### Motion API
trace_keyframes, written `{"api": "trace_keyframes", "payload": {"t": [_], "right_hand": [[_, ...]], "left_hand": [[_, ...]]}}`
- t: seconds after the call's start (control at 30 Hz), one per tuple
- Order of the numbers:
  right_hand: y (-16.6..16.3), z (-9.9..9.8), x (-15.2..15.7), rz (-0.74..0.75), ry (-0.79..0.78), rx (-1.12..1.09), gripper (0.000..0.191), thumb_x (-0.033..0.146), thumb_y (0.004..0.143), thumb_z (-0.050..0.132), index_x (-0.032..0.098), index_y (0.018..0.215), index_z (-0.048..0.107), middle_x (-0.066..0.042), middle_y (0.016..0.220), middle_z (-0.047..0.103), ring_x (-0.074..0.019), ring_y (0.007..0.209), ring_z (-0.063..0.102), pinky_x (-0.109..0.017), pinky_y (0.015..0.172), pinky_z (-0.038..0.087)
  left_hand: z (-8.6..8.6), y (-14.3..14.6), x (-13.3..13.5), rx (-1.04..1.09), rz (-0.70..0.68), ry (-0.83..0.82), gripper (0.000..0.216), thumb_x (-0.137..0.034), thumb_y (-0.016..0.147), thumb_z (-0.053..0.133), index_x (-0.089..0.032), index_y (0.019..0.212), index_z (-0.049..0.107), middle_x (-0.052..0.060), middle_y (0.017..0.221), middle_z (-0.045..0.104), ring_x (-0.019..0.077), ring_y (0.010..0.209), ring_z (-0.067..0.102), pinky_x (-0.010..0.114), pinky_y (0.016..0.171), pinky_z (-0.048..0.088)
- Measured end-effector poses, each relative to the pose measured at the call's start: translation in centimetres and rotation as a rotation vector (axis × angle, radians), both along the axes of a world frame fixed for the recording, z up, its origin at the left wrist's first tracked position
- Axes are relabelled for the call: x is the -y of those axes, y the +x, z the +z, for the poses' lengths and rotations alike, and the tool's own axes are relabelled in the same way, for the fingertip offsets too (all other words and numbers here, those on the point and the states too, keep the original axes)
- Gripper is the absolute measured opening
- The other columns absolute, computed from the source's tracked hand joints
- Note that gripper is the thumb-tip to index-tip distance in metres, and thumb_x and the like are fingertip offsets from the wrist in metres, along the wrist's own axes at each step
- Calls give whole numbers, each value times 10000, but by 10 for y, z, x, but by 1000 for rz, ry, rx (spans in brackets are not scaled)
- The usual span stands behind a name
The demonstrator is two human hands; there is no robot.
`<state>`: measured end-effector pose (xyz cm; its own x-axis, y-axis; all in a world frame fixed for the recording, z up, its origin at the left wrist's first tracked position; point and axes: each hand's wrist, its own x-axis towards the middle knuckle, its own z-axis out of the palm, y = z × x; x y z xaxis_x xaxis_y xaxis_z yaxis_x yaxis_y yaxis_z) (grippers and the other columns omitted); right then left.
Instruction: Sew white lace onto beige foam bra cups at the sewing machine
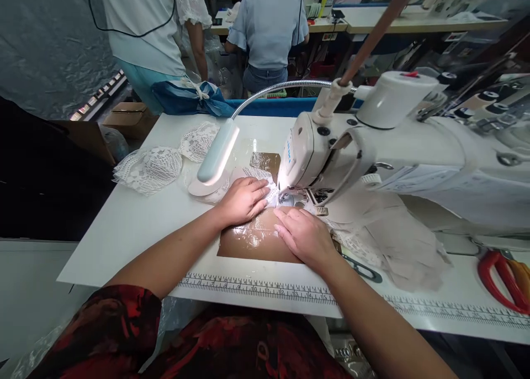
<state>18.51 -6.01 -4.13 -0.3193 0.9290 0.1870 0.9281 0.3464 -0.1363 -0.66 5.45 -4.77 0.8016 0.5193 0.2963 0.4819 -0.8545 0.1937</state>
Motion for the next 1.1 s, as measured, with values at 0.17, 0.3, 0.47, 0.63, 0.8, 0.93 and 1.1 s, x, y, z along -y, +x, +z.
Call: {"api": "trace_keyframes", "payload": {"t": [0.17, 0.3, 0.47, 0.63, 0.8, 0.93, 1.1], "right_hand": [[7, 22, 16, 3, -56, -19, 324, 283, 923, 483, 186, 1207, 605, -71, 999, 701, -209, 880, 643, -300, 680, 454], [28, 43, 48, -39, -133, 68, 227, 281, 926, 452, 217, 961, 668, -34, 809, 698, -182, 677, 649, -274, 517, 409], [65, 24, 86, -73, 19, 225, 299, 122, 838, 471, 153, 1059, 671, -121, 990, 713, -240, 845, 674, -338, 687, 526], [82, -4, 96, -60, 65, 302, 417, 28, 767, 461, 112, 1120, 668, -160, 1068, 701, -273, 920, 660, -382, 753, 550], [82, -7, 94, -68, 139, 246, 322, 89, 846, 455, 120, 1080, 674, -143, 1021, 711, -252, 891, 663, -360, 770, 536], [82, -3, 99, -100, 234, 134, 227, 196, 916, 454, 136, 963, 668, -128, 930, 721, -237, 837, 670, -343, 739, 522], [85, 3, 113, -186, 270, -38, 244, 241, 940, 424, 136, 1013, 632, -120, 882, 734, -228, 795, 692, -326, 715, 529]], "left_hand": [[-1, -4, 2, 54, 24, -12, 450, -457, 881, 541, -140, 1183, 646, 137, 1284, 599, 282, 1125, 543, 440, 968, 424], [1, -10, -2, 148, 86, -96, 255, -280, 892, 520, -159, 1000, 718, 86, 1135, 690, 228, 999, 596, 392, 905, 470], [24, -19, 27, 129, -128, -383, 185, -174, 878, 538, -152, 856, 720, 74, 990, 724, 188, 963, 623, 341, 890, 489], [48, -24, 77, 65, -431, -599, 179, -231, 861, 616, -182, 1003, 714, 92, 1134, 683, 195, 1104, 587, 335, 990, 458], [50, -28, 69, 251, -103, -606, 440, -354, 821, 666, -156, 1212, 621, 124, 1283, 602, 229, 1206, 544, 378, 1038, 432], [42, -25, 45, 124, 87, -772, 783, -428, 716, 739, -132, 1384, 460, 163, 1334, 563, 285, 1219, 550, 396, 998, 462], [33, -20, 38, 105, 51, -887, 673, -368, 727, 723, -175, 1339, 518, 112, 1348, 563, 271, 1217, 549, 332, 955, 467]]}}
